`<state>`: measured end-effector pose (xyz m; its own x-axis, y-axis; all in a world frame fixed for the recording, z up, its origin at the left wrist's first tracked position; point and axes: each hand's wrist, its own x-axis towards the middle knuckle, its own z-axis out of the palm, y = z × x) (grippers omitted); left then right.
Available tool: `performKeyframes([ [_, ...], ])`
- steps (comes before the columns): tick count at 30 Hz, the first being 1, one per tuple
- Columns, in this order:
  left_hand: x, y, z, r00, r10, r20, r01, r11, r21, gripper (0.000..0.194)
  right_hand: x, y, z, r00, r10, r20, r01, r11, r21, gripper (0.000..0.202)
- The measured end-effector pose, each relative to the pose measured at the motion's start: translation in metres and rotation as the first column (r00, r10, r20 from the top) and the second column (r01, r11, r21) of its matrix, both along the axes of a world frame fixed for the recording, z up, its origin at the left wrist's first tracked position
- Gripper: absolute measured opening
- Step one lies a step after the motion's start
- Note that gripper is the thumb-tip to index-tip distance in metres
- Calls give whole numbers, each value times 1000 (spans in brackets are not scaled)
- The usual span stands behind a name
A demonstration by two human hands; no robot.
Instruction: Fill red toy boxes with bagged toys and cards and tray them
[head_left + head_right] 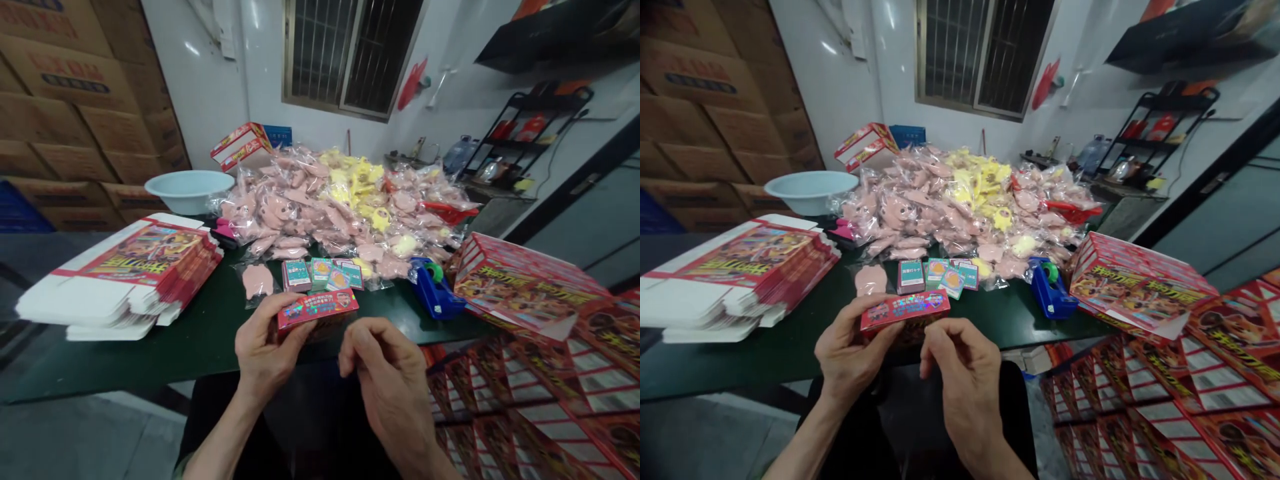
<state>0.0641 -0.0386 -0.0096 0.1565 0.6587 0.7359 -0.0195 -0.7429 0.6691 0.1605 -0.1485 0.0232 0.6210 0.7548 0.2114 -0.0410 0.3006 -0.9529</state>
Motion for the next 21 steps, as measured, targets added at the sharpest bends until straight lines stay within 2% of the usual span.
performKeyframes([
  [3, -2, -2, 0, 1000, -27, -15, 27, 1000, 0, 32, -10, 16, 4, 980, 53, -190, -44, 998, 51, 23],
  [7, -3, -3, 0, 998, -68, 5, 68, 998, 16, 32, -14, 20, 6, 943, 62, -326, -49, 998, 48, 24],
  [14, -3, -3, 2, 990, -131, 56, 128, 990, 53, 34, -24, 20, 10, 947, 25, -322, -27, 1000, -3, 29],
  [21, -5, 2, 4, 990, -139, 32, 133, 981, 143, 33, -25, 23, 4, 916, 73, -394, -92, 995, -31, 34],
])
